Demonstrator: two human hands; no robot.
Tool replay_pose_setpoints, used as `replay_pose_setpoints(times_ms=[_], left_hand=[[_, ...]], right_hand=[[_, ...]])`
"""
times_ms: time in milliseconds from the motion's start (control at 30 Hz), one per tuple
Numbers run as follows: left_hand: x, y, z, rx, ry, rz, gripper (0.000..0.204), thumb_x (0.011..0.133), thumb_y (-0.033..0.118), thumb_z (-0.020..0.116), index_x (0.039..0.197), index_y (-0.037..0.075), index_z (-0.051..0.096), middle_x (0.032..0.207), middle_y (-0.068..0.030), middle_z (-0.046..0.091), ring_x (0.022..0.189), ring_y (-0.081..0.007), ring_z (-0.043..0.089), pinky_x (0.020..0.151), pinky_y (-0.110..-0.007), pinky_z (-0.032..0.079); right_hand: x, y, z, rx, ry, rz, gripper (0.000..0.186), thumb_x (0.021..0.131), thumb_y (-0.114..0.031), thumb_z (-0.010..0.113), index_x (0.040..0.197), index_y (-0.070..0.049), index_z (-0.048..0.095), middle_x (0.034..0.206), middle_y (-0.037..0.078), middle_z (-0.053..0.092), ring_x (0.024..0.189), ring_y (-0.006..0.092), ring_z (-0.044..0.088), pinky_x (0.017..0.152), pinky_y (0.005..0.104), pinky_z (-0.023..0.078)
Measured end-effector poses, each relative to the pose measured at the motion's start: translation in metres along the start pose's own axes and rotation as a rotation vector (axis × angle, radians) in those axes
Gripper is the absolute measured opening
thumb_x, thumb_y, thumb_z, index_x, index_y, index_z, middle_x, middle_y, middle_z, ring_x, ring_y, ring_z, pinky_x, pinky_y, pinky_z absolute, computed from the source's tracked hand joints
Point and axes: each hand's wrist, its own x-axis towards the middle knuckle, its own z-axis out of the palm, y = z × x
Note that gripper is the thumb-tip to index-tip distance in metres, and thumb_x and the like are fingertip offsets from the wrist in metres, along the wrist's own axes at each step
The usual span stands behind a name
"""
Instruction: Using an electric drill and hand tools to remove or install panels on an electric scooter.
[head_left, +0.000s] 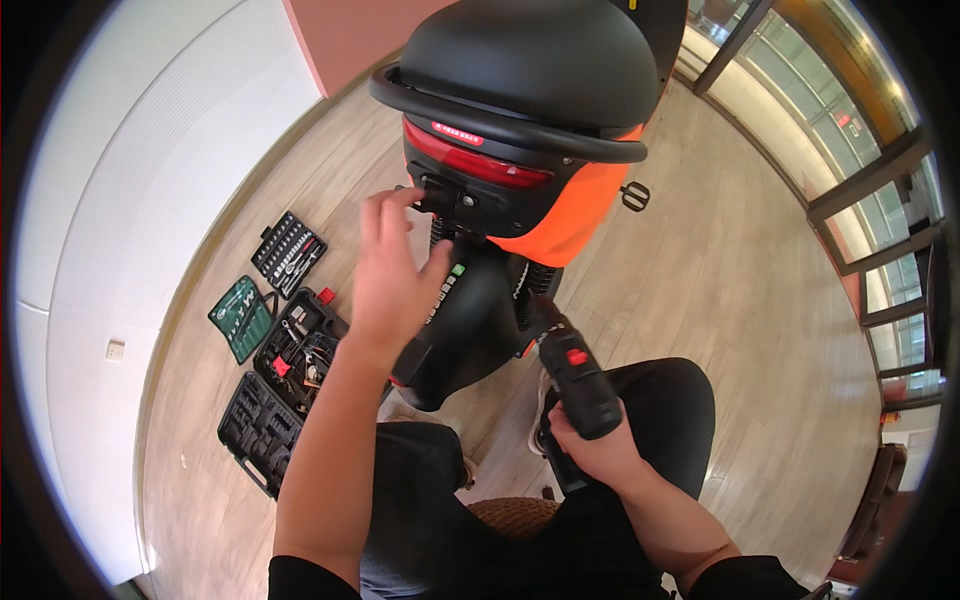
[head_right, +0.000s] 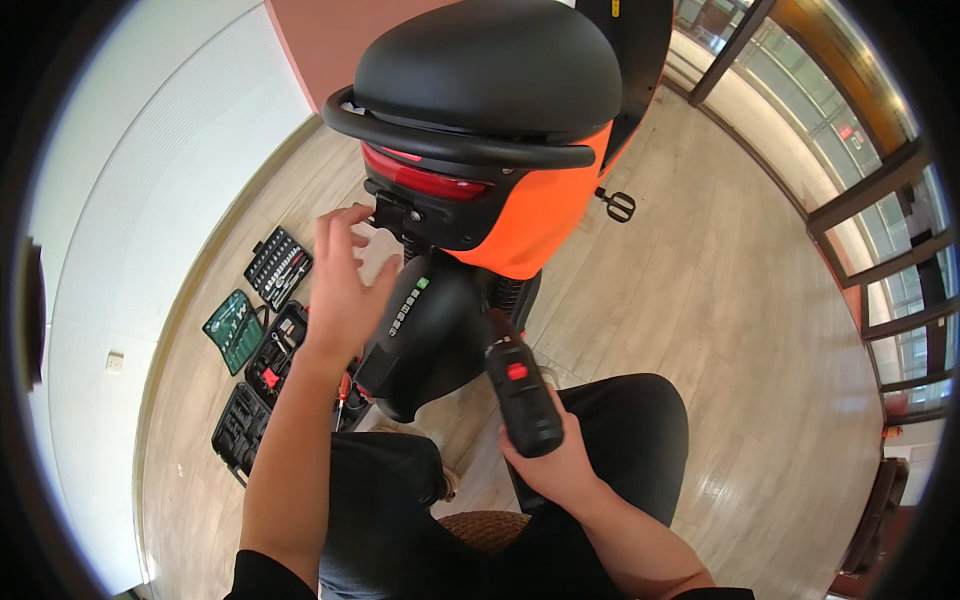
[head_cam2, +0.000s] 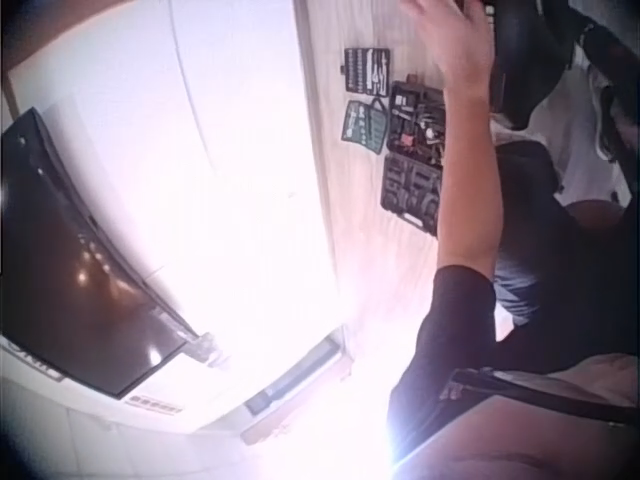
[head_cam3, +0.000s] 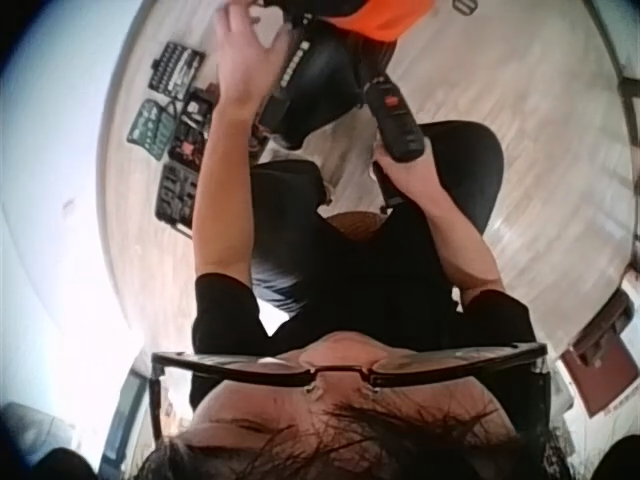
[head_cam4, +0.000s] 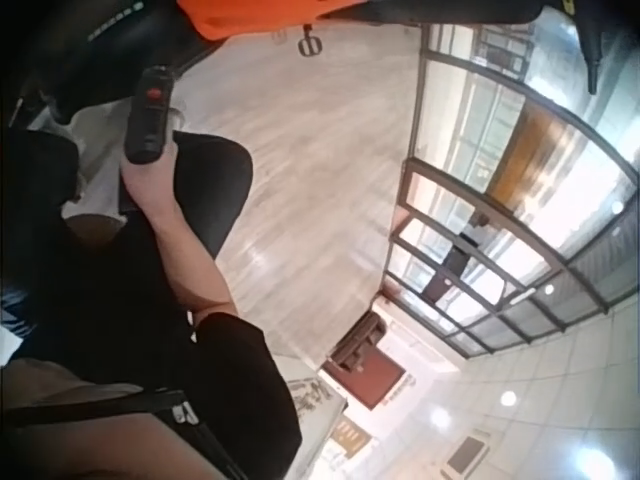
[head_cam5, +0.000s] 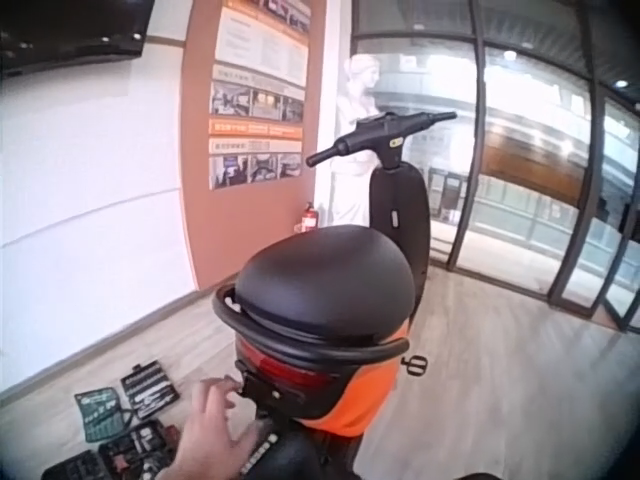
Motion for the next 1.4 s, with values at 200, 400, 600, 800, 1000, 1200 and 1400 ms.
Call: replay_pose_setpoints(times_ms=[200, 400, 600, 800, 1000, 1200, 1400], left_hand=[[-0.004, -0.087, -0.025, 0.297, -0.111, -0.252, 0.040, 0.090, 0.032, 0.071, 0.116, 0.003, 0.061, 0.108, -0.0195, 0.066, 0.094, -0.0364, 0.067, 0.084, -0.046, 0.054], [-0.027, -0.175, -0.040, 0.297, -0.451, -0.621, 0.049, 0.085, 0.044, 0.072, 0.108, 0.001, 0.069, 0.100, -0.0244, 0.072, 0.101, -0.0392, 0.069, 0.088, -0.047, 0.054], [-0.027, -0.139, -0.045, 0.338, -0.211, -0.464, 0.043, 0.087, 0.043, 0.071, 0.102, 0.003, 0.073, 0.097, -0.0188, 0.074, 0.095, -0.0329, 0.071, 0.084, -0.042, 0.054], [-0.038, -0.092, -0.062, 0.205, -0.183, -0.474, 0.042, 0.088, 0.042, 0.068, 0.105, 0.003, 0.073, 0.104, -0.0181, 0.075, 0.102, -0.0350, 0.071, 0.092, -0.044, 0.054], [-0.026, -0.098, -0.040, 0.210, -0.213, -0.429, 0.042, 0.088, 0.041, 0.068, 0.105, 0.003, 0.073, 0.104, -0.0191, 0.074, 0.102, -0.0364, 0.070, 0.092, -0.044, 0.054], [-0.037, -0.135, -0.116, 0.336, 0.145, -0.430, 0.028, 0.091, 0.030, 0.066, 0.107, 0.007, 0.073, 0.102, -0.0168, 0.075, 0.098, -0.0340, 0.072, 0.085, -0.042, 0.055], [0.021, 0.021, -0.100, 0.111, 0.155, 0.142, 0.032, 0.088, 0.008, 0.070, 0.119, 0.006, 0.065, 0.121, -0.0140, 0.063, 0.108, -0.0323, 0.065, 0.090, -0.039, 0.053]], right_hand=[[-0.021, -0.101, 0.028, -0.422, -0.057, -0.222, 0.054, 0.083, -0.017, 0.078, 0.123, 0.002, 0.047, 0.092, 0.022, 0.069, 0.083, 0.0401, 0.071, 0.074, 0.0429, 0.058], [-0.041, -0.182, 0.067, -0.868, -0.260, -0.484, 0.055, 0.085, -0.023, 0.074, 0.126, 0.001, 0.048, 0.098, 0.022, 0.067, 0.085, 0.0360, 0.070, 0.071, 0.0389, 0.058], [-0.100, -0.201, 0.090, -1.053, -0.221, -0.563, 0.043, 0.086, -0.021, 0.073, 0.118, 0.000, 0.053, 0.091, 0.018, 0.065, 0.080, 0.0308, 0.068, 0.067, 0.0355, 0.055], [-0.136, -0.219, 0.128, -1.197, -0.182, -0.667, 0.031, 0.088, -0.018, 0.073, 0.109, -0.001, 0.058, 0.085, 0.013, 0.064, 0.076, 0.0256, 0.065, 0.063, 0.0321, 0.053], [-0.126, -0.223, 0.141, -1.463, 0.040, -0.624, 0.019, 0.090, -0.015, 0.072, 0.101, -0.003, 0.063, 0.078, 0.009, 0.062, 0.072, 0.0204, 0.063, 0.060, 0.0286, 0.050], [-0.103, -0.228, 0.090, -0.918, -0.422, -0.286, 0.051, 0.080, -0.012, 0.071, 0.123, -0.002, 0.046, 0.085, 0.015, 0.062, 0.086, 0.0356, 0.072, 0.068, 0.0458, 0.058], [-0.092, -0.124, 0.025, -0.277, -0.113, -0.291, 0.065, 0.080, -0.012, 0.077, 0.133, 0.000, 0.043, 0.096, 0.017, 0.066, 0.090, 0.0357, 0.072, 0.074, 0.0407, 0.057]])
